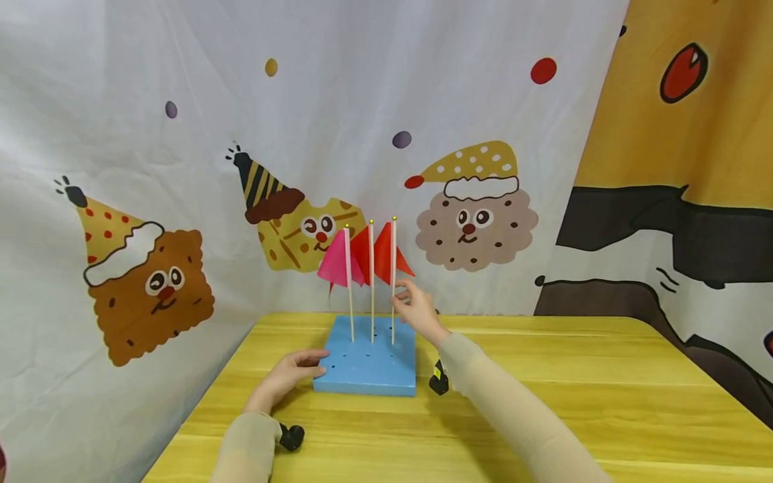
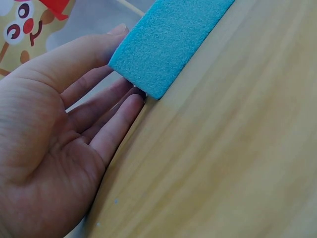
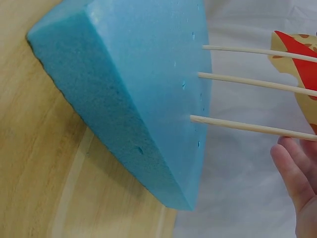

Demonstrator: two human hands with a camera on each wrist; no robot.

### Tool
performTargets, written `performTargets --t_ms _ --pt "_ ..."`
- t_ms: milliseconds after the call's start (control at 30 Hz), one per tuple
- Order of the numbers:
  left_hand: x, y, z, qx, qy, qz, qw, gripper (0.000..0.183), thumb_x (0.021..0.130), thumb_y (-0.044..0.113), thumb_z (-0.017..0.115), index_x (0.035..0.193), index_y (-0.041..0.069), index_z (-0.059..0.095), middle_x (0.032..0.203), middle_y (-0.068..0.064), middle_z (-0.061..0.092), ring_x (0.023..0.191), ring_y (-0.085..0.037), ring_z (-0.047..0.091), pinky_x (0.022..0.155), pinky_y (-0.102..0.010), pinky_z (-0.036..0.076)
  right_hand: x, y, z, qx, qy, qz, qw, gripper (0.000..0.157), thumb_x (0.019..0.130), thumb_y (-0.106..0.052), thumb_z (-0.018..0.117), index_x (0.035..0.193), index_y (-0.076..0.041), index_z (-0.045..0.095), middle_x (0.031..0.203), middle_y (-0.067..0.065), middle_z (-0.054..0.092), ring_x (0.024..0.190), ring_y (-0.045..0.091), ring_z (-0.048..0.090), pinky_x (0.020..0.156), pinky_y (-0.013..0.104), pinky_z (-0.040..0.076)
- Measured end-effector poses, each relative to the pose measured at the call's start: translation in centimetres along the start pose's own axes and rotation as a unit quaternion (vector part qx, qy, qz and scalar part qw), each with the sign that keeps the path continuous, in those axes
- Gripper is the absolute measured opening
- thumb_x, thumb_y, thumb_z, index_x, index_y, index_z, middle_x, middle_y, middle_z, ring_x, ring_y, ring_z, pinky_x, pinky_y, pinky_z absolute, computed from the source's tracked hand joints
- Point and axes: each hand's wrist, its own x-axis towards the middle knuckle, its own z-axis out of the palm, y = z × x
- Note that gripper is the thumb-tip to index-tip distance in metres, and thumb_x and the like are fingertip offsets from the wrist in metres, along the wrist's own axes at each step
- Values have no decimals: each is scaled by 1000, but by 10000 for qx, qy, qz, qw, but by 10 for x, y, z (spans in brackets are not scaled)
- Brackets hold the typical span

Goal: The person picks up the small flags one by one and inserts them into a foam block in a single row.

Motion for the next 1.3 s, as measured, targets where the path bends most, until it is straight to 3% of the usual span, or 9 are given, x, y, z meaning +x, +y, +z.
performTargets --t_ms 233,533,733,967,1100,1300 --pt "2 1 1 -51 -34 9 10000 45 76 30 68 119 20 57 125 -3 49 116 -25 42 94 -43 35 1 3 -3 -59 -46 73 9999 33 87 -18 56 119 -16 49 91 7 62 73 32 62 50 37 52" --pt "4 1 3 -39 -73 42 10000 46 76 32 69 119 21 57 127 -3 47 119 -26 39 95 -44 33 -1 2 -5 -159 -16 265 9995 29 87 -19 56 115 -20 50 92 5 62 69 22 62 48 31 51" --pt "5 -1 3 -53 -107 100 9999 48 76 32 68 120 19 56 127 -5 47 119 -27 38 95 -44 33 -3 1 -7 -159 -9 313 9994 29 87 -20 56 116 -19 51 92 7 63 67 20 62 52 42 51" --pt "3 -1 4 -94 -126 85 9998 48 76 32 68 120 19 56 127 -5 47 119 -27 38 95 -44 34 -6 6 -10 -36 -76 406 9991 31 87 -21 56 117 -17 51 93 9 62 68 19 61 53 45 51" --pt "2 -1 3 -67 -83 5 9999 47 76 33 68 120 21 56 127 -3 47 119 -26 39 95 -44 34 -8 14 -19 110 -48 446 9989 31 88 -18 54 118 -14 51 93 11 61 69 24 61 53 47 50" --pt "0 -1 -1 -41 -53 31 10000 47 76 33 68 120 20 56 127 -4 47 119 -27 39 94 -44 34 -16 32 -46 -60 83 665 9977 27 88 -21 53 115 -19 52 93 11 60 71 21 62 51 40 51"
